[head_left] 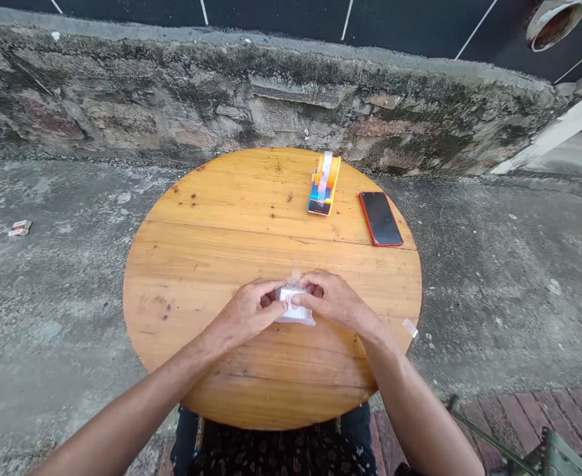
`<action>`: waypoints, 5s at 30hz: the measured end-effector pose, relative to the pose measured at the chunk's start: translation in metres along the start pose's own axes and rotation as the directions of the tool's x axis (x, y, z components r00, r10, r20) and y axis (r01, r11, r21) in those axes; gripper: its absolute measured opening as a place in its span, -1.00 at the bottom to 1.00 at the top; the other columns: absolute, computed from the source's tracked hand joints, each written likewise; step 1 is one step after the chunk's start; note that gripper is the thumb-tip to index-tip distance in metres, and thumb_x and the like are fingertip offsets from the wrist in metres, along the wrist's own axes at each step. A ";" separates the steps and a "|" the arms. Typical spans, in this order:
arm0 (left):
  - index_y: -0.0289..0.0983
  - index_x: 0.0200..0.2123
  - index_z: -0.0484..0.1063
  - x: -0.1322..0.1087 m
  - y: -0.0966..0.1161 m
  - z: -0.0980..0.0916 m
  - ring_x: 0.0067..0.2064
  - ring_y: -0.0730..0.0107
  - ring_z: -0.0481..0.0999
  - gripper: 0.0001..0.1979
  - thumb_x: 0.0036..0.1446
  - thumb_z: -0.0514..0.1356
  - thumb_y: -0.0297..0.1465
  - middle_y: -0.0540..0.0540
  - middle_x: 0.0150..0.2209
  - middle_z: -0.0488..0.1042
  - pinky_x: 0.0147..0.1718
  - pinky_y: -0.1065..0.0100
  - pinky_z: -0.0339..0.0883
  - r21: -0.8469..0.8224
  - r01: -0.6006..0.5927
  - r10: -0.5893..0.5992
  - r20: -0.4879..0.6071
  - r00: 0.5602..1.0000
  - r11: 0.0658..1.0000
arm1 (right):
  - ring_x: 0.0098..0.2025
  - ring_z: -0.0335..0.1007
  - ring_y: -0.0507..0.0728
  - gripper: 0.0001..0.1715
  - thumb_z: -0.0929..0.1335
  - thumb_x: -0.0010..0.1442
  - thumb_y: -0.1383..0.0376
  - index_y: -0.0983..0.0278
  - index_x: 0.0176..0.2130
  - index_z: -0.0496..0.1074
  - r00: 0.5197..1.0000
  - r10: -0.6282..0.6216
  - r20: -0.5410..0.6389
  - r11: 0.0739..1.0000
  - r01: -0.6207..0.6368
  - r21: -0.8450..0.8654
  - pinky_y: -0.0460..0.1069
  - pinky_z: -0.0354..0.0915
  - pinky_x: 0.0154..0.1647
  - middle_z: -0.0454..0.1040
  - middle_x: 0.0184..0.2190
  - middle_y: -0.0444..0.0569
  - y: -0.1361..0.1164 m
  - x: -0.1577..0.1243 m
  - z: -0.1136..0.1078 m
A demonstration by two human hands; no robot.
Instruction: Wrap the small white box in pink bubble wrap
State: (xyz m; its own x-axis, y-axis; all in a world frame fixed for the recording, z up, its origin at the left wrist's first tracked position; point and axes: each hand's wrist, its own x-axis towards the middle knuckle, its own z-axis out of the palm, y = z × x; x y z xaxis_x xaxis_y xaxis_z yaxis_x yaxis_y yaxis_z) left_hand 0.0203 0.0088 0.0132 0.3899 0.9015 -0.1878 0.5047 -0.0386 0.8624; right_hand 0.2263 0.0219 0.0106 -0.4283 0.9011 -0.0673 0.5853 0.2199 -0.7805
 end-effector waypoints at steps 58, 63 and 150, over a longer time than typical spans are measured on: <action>-0.22 0.01 0.38 -0.041 -0.014 0.060 0.10 0.22 0.39 -0.64 0.15 0.15 -0.60 -0.19 0.09 0.31 0.00 0.17 0.42 0.334 -0.368 0.487 -0.427 0.762 0.868 | -0.39 0.42 0.04 -0.86 0.30 0.20 0.35 0.23 -0.26 0.48 0.944 0.098 -0.315 0.991 -0.064 0.116 -0.08 0.26 -0.36 0.51 -0.40 -0.12 0.012 -0.041 0.000; -0.22 0.02 0.37 -0.041 -0.015 0.061 0.10 0.20 0.39 -0.64 0.15 0.14 -0.59 -0.20 0.09 0.31 0.00 0.17 0.41 0.328 -0.363 0.481 -0.438 0.760 0.872 | -0.63 0.37 -0.02 -0.86 0.29 0.17 0.35 0.27 -0.26 0.44 0.971 0.195 -0.137 0.977 -0.180 0.112 -0.06 0.28 -0.44 0.51 -0.45 -0.14 0.014 0.005 -0.009; -0.20 -0.03 0.41 -0.038 -0.004 0.060 0.07 0.25 0.39 -0.64 0.12 0.15 -0.64 -0.17 0.05 0.31 -0.01 0.21 0.41 0.322 -0.321 0.440 -0.439 0.783 0.891 | -0.26 0.40 0.09 -0.75 0.33 0.24 0.38 0.11 -0.18 0.57 0.937 -0.345 -0.051 0.926 0.332 -0.180 0.02 0.13 -0.19 0.54 -0.34 -0.11 -0.003 -0.004 -0.004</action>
State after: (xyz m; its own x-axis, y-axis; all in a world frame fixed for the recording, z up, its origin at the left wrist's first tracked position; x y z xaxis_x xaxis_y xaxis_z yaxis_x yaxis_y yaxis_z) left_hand 0.0498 -0.0506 -0.0108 0.1891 0.8782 0.4392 0.5725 -0.4620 0.6773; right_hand 0.2293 0.0193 0.0158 -0.5683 0.7876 0.2384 0.5236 0.5696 -0.6336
